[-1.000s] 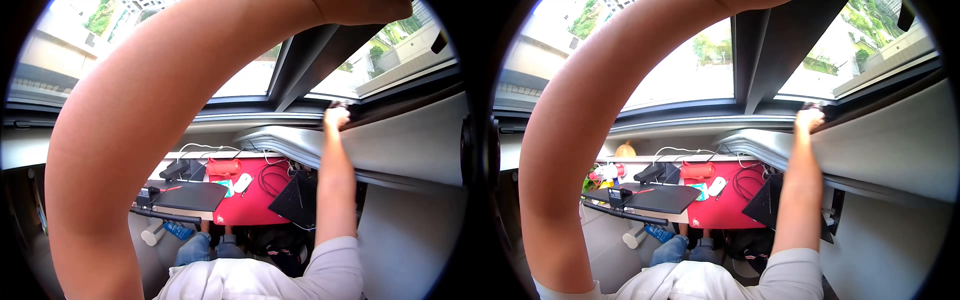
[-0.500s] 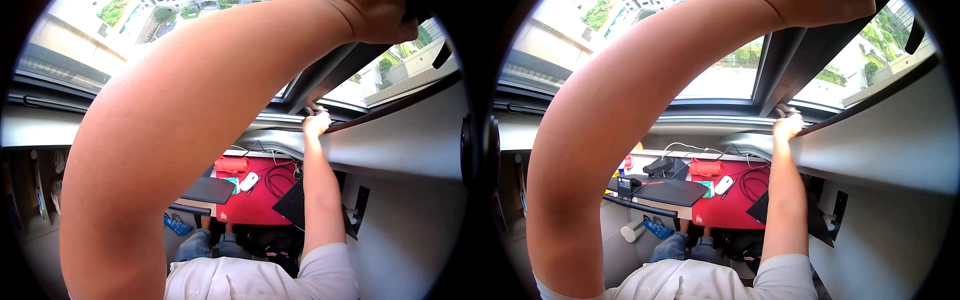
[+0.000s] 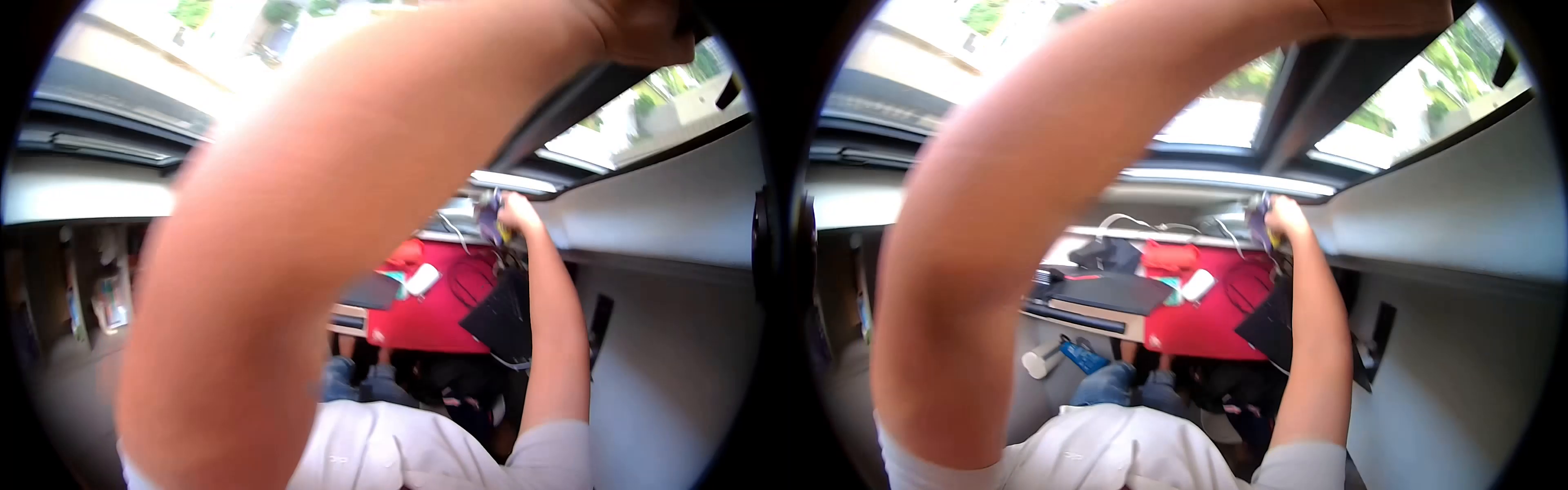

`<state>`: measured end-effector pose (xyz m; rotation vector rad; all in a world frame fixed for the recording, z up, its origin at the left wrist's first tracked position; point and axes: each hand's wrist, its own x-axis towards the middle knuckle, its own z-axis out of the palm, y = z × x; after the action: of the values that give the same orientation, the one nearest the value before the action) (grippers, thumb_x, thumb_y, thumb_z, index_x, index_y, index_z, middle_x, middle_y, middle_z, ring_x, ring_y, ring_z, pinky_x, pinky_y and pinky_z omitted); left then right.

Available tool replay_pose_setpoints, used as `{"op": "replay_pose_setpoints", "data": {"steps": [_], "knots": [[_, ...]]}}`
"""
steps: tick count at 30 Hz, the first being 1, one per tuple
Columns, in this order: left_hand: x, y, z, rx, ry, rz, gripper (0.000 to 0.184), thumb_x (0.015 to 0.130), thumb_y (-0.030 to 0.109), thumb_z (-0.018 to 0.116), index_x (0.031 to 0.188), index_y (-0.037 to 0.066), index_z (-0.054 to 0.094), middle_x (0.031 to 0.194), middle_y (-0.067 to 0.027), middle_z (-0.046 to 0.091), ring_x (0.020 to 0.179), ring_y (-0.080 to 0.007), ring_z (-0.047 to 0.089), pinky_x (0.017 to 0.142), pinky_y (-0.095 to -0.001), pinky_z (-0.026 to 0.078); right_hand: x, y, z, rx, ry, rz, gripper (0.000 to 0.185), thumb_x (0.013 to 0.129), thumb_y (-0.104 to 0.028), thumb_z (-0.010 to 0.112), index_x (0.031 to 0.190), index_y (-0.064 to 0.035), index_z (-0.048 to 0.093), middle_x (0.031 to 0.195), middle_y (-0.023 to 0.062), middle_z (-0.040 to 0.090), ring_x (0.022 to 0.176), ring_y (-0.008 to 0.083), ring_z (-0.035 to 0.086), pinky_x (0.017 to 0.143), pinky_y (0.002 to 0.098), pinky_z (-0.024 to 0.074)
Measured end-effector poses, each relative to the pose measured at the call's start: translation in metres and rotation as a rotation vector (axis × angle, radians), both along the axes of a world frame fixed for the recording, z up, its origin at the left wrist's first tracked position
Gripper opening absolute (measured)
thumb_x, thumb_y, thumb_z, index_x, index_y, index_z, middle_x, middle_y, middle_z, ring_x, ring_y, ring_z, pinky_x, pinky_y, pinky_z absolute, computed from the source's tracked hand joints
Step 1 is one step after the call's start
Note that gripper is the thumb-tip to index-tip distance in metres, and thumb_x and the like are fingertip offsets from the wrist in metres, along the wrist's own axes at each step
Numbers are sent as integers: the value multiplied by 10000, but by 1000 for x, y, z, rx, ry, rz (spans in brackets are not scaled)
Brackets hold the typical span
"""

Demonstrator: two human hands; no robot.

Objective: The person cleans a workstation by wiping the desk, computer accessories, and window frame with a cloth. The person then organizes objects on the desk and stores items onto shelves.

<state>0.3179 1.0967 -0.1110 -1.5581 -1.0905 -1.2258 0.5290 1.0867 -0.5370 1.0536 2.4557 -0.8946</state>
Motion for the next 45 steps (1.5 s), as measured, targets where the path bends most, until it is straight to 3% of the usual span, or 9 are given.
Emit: {"op": "replay_pose_setpoints", "data": {"steps": [5, 8, 14, 20, 30, 35, 38, 42, 45], "knots": [[62, 10, -16, -86, -124, -134, 996, 653, 248, 714, 1485, -153, 343, 1614, -438, 109, 1543, -565, 100, 1283, -589, 72, -48, -63, 38, -132, 161, 281, 519, 818, -52, 611, 1326, -137, 670, 1258, 233, 696, 1176, 412, 656, 1006, 479, 519], [68, 11, -20, -102, -146, -151, 991, 647, 247, 711, 1477, -159, 355, 1615, -439, 108, 1546, -564, 95, 1284, -588, 70, -78, -101, 153, -390, 292, 138, 589, 788, -154, 823, 1331, -5, 651, 1355, 244, 655, 1246, 367, 643, 1017, 400, 515], [56, 4, -20, -129, -121, -67, 878, 750, 159, 628, 1511, -155, 321, 1639, -407, 97, 1562, -522, 100, 1294, -548, 68, -92, -112, 216, -214, 371, 103, 585, 805, -187, 831, 1329, -2, 650, 1346, 243, 660, 1245, 377, 641, 1014, 401, 518], [58, 2, -19, -170, -148, -116, 852, 766, 130, 594, 1521, -149, 312, 1645, -401, 77, 1570, -508, 79, 1298, -527, 64, -64, -124, 243, 32, 336, -192, 536, 861, -215, 791, 1327, 1, 638, 1283, 238, 690, 1218, 397, 646, 981, 459, 510], [48, -73, 29, -637, -171, -232, 855, 859, 233, 641, 1580, -70, 295, 1660, -374, 73, 1580, -479, 18, 1301, -503, 97, 78, -302, 277, -223, 1149, -869, 443, 933, -85, 688, 1344, 52, 592, 1255, 139, 674, 1135, 238, 636, 1034, 373, 463], [70, -116, 46, -320, -469, -278, 540, 1060, 419, 511, 1399, -1, 538, 1405, -308, 528, 1318, -486, 497, 1111, -558, 383, 160, -402, 259, -213, 1174, -1063, 401, 887, -77, 736, 1271, -5, 649, 1186, 90, 686, 1115, 220, 632, 1007, 366, 468], [118, -122, 62, -473, -585, -155, 1075, 870, 735, 660, 1515, -63, 338, 1419, -302, 501, 1303, -448, 522, 1105, -530, 387, 175, -442, 289, -314, 1212, -1262, 406, 865, 3, 713, 1265, -6, 645, 1191, 75, 664, 1085, 226, 634, 978, 376, 487], [167, -119, 102, -602, -675, -72, 1283, 743, 659, 840, 1580, -69, 194, 1434, -255, 504, 1307, -410, 538, 1067, -543, 438, 182, -478, 255, -435, 1337, -1419, 311, 867, -73, 766, 1166, -29, 695, 1168, 64, 698, 1084, 187, 642, 952, 357, 493], [156, -104, 125, -769, -866, -72, 721, 834, 511, 790, 1306, 22, 553, 1157, -236, 706, 1086, -427, 698, 944, -521, 542, 182, -503, 249, -591, 1304, -1297, 254, 917, -92, 734, 1164, -34, 715, 1063, 18, 726, 969, 124, 666, 866, 308, 525]]}}
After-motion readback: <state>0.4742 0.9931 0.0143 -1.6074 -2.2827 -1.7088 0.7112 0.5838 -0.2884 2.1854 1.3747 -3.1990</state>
